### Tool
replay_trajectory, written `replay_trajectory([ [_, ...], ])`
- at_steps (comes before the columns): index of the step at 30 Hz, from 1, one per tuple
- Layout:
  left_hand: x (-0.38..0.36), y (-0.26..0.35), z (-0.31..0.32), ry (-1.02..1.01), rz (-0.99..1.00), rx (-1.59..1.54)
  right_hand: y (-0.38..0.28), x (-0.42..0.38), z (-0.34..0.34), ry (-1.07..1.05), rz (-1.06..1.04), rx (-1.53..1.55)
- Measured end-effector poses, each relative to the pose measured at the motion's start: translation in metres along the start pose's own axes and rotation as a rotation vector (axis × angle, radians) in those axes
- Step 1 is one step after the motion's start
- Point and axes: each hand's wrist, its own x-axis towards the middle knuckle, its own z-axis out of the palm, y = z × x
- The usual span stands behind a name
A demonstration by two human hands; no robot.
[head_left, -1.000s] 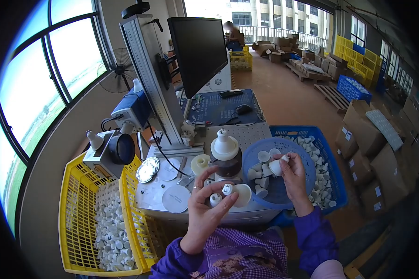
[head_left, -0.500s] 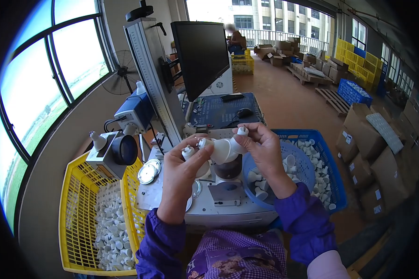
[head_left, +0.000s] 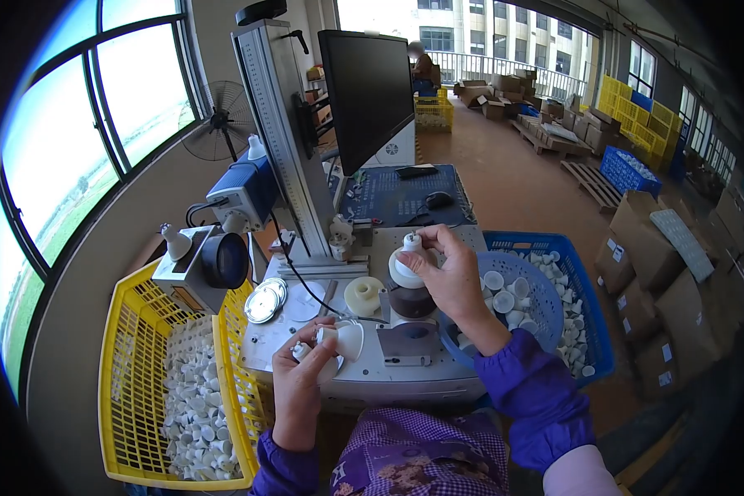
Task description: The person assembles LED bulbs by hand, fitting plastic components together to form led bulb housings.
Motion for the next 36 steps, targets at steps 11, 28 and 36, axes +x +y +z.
replay_trajectory([
  [11, -0.012, -0.02, -0.005, -0.002, -0.075, -0.017, 0.005, -0.001, -0.001, -0.009, 0.044, -0.063],
  [28, -0.03, -0.015, -0.076, 0.329, 0.101, -0.062, 0.13, -0.071, -0.082, -0.562, 0.29, -0.791],
  [36, -0.054, 0.006, -0.17, 0.776, 0.399, 0.362, 0.152, -0.075, -0.071, -0.66, 0.159, -0.925],
])
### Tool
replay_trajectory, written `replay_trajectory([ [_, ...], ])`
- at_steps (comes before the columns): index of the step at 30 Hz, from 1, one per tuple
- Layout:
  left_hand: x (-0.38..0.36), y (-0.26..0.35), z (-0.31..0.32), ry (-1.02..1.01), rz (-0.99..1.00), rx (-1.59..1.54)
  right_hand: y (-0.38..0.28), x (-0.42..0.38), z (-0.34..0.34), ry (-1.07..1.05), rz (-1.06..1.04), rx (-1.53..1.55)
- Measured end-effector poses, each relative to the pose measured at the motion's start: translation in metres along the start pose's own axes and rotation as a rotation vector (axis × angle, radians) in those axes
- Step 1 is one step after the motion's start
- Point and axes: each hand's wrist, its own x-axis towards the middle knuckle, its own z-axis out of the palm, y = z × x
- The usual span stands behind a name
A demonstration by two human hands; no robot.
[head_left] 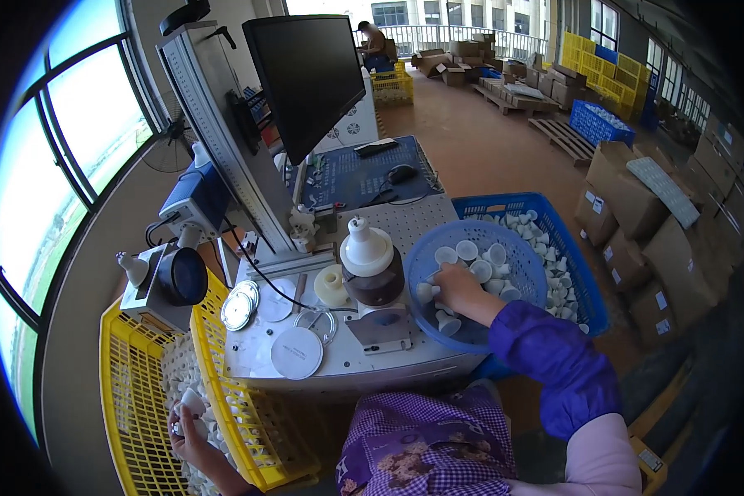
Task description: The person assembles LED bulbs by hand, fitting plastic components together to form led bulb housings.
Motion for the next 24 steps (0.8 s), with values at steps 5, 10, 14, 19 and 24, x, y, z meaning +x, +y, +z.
replay_trajectory([
  [5, 0.025, -0.054, -0.067, 0.18, 0.015, 0.181, -0.008, -0.013, -0.036, -0.008, 0.077, 0.416],
  [10, 0.043, -0.115, -0.122, -0.004, -0.131, 0.56, -0.01, -0.032, -0.048, 0.108, 0.103, 0.853],
  [14, 0.016, -0.07, -0.068, 0.142, 0.251, 0.979, -0.019, -0.045, -0.061, 0.176, 0.168, 0.974],
  [19, -0.037, -0.024, 0.021, -0.02, 0.3, 0.526, -0.033, -0.059, -0.077, 0.322, 0.094, 0.962],
  [24, -0.092, 0.01, 0.096, -0.181, 0.398, 0.402, -0.031, -0.061, -0.071, 0.493, 0.058, 1.127],
])
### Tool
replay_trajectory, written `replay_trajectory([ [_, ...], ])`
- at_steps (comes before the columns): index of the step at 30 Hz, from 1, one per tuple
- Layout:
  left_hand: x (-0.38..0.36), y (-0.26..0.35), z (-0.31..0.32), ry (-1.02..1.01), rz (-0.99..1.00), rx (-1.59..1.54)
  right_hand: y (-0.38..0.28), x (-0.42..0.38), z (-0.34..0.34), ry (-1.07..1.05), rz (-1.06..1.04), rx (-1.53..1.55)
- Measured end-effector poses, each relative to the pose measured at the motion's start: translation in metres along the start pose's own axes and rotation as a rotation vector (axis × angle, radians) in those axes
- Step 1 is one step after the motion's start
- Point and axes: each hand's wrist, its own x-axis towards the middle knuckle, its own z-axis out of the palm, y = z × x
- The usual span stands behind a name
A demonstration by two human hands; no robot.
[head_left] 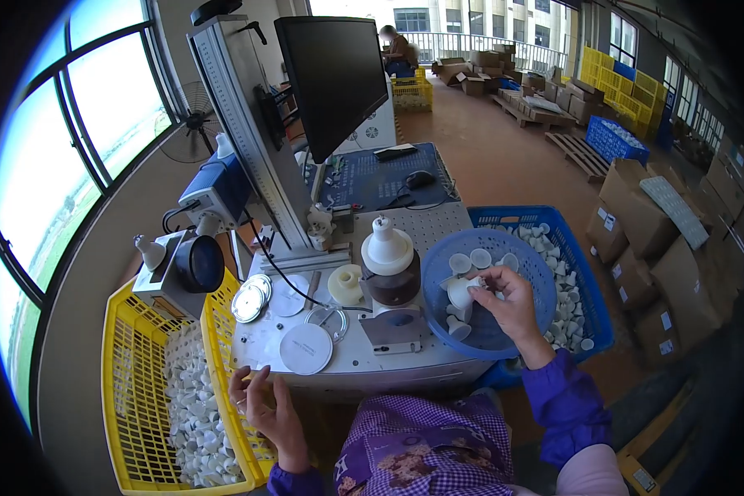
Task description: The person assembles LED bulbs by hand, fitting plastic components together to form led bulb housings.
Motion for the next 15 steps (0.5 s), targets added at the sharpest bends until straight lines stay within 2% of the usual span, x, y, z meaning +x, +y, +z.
replay_trajectory([
  [2, -0.003, 0.021, 0.017, -0.151, 0.061, -0.088, -0.003, -0.001, -0.002, -0.024, 0.027, 0.072],
  [4, 0.005, 0.049, 0.031, -0.206, 0.118, -0.153, -0.008, -0.001, -0.002, 0.001, 0.043, 0.183],
  [6, 0.013, 0.064, 0.047, -0.214, 0.143, -0.257, -0.009, -0.001, -0.002, 0.007, 0.003, 0.202],
  [15, 0.07, 0.127, 0.122, -0.346, 0.226, -0.288, -0.05, 0.018, 0.015, 0.041, -0.07, 0.203],
])
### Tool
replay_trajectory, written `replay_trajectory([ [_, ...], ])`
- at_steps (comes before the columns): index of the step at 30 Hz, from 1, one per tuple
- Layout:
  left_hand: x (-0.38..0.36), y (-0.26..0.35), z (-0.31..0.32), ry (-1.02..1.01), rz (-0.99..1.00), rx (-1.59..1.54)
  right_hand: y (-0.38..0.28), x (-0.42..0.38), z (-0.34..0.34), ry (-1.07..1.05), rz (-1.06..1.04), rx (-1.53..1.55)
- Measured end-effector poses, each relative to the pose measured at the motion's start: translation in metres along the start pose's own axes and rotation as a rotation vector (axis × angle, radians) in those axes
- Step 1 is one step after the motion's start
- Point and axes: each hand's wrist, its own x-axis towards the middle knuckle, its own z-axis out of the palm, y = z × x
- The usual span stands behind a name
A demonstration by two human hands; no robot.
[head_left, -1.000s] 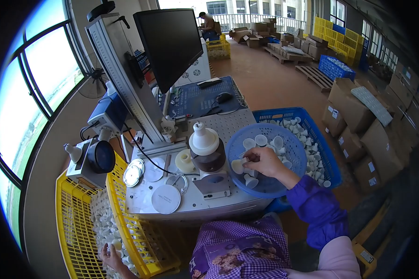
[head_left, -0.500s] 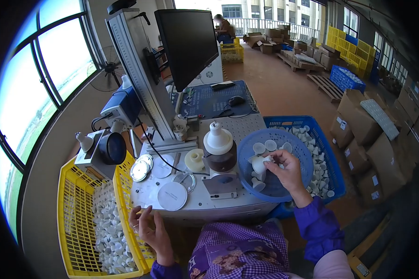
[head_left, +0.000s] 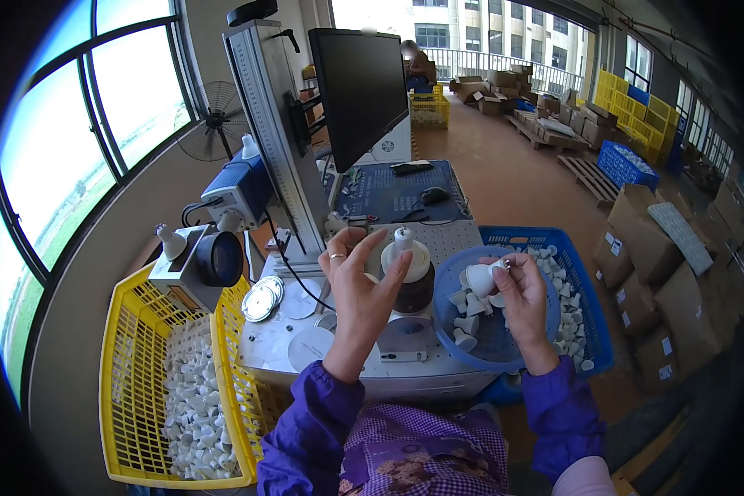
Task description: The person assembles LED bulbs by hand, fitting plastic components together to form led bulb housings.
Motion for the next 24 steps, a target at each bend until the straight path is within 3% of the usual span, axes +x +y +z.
replay_trajectory([
  [3, 0.015, -0.002, 0.011, -0.112, 0.002, 0.048, -0.014, 0.019, 0.02, 0.002, -0.07, -0.029],
  [5, 0.019, -0.004, 0.009, -0.148, -0.036, -0.099, -0.02, 0.032, 0.038, -0.024, -0.143, -0.01],
  [7, 0.015, -0.003, -0.005, -0.074, 0.024, -0.101, -0.018, 0.046, 0.054, -0.046, -0.171, -0.118],
  [9, 0.005, -0.008, -0.019, 0.022, -0.16, -0.44, -0.02, 0.053, 0.072, -0.067, -0.205, -0.225],
  [12, -0.02, -0.025, -0.035, 0.04, -0.328, -0.637, -0.013, 0.056, 0.087, -0.133, -0.213, -0.324],
  [14, -0.037, -0.036, -0.043, 0.039, -0.348, -0.643, -0.003, 0.056, 0.093, -0.135, -0.363, -0.584],
  [21, -0.078, -0.037, -0.047, 0.008, -0.48, -0.708, 0.0, 0.05, 0.095, -0.097, -0.404, -0.55],
  [24, -0.088, -0.033, -0.044, -0.025, -0.536, -0.762, -0.004, 0.045, 0.098, -0.033, -0.404, -0.672],
])
